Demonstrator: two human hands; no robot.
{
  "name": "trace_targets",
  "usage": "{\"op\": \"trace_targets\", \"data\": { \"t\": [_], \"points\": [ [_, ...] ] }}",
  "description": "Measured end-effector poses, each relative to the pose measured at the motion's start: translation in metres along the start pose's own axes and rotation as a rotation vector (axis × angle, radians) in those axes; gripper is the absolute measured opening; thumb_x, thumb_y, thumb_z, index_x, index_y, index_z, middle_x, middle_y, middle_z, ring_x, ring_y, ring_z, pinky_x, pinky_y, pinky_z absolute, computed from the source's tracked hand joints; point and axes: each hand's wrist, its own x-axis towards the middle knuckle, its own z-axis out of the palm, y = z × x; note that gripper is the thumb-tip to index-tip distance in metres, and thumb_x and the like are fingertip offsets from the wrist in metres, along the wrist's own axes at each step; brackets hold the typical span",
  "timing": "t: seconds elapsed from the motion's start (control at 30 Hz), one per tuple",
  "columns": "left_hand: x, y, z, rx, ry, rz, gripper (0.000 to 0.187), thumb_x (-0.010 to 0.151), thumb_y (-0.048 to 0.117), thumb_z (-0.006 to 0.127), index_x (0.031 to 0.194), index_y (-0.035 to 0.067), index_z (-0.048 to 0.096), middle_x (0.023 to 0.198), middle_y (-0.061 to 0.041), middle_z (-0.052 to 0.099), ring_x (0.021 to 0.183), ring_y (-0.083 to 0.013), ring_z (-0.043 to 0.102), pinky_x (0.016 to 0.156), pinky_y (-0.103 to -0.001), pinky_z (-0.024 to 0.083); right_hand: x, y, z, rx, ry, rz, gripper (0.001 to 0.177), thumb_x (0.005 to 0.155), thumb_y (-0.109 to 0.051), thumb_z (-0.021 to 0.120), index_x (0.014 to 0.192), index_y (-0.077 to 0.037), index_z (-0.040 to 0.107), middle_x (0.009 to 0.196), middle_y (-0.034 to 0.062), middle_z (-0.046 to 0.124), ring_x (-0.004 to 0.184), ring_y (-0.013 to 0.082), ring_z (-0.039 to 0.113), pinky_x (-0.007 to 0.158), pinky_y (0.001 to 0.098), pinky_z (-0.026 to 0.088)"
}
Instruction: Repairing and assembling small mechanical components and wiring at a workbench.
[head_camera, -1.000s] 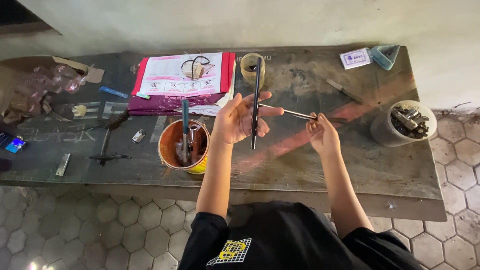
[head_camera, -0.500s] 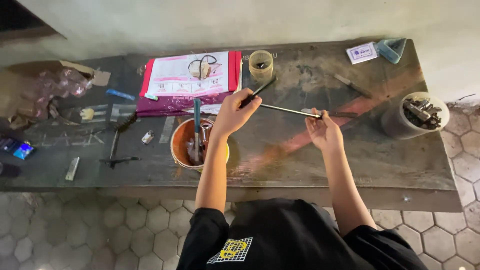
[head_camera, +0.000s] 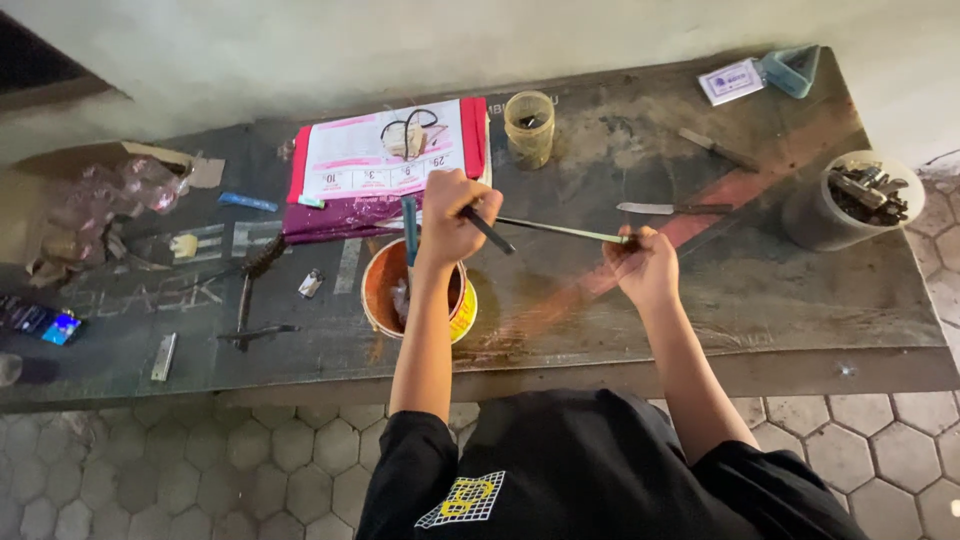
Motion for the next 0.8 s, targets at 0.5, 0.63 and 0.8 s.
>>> {"op": "trace_targets", "data": {
  "t": [0.5, 0.63, 0.8],
  "points": [
    [0.063, 0.078, -0.171, 0.425, -0.274, -0.087, 0.014, 0.08, 0.025, 0.074, 0.085, 0.012, 0.073, 0.067, 0.0, 0.064, 0.075, -0.0243, 0.057, 0.08, -0.044, 0.033, 0.003, 0.23, 0.127, -1.445, -0.895, 0.015, 0.022, 0.107, -0.025, 0.056, 0.098, -0.006, 0.063, 0.079, -0.0081, 0.055, 0.075, 0.0037, 0.05, 0.065, 0.0245, 0.046],
    [0.038, 0.065, -0.188, 0.466, -0.374, -0.216, 0.022, 0.087, 0.035, 0.072, 0.083, 0.013, 0.073, 0.063, -0.002, 0.056, 0.081, -0.0235, 0.055, 0.089, -0.043, 0.032, 0.016, 0.28, 0.11, -1.346, -1.029, -0.056, 0.02, 0.105, -0.021, 0.058, 0.094, -0.004, 0.063, 0.08, -0.0045, 0.052, 0.076, 0.0085, 0.053, 0.065, 0.0286, 0.045],
    [0.003, 0.028, -0.175, 0.54, -0.426, -0.74, 0.055, 0.1, 0.058, 0.056, 0.072, 0.013, 0.068, 0.055, -0.006, 0.057, 0.056, -0.0251, 0.061, 0.066, -0.038, 0.049, 0.03, 0.317, 0.072, -1.339, -0.875, 0.4, 0.033, 0.106, -0.029, 0.058, 0.085, -0.004, 0.051, 0.068, 0.0021, 0.051, 0.065, 0.0165, 0.051, 0.062, 0.0357, 0.041]
  ]
}}
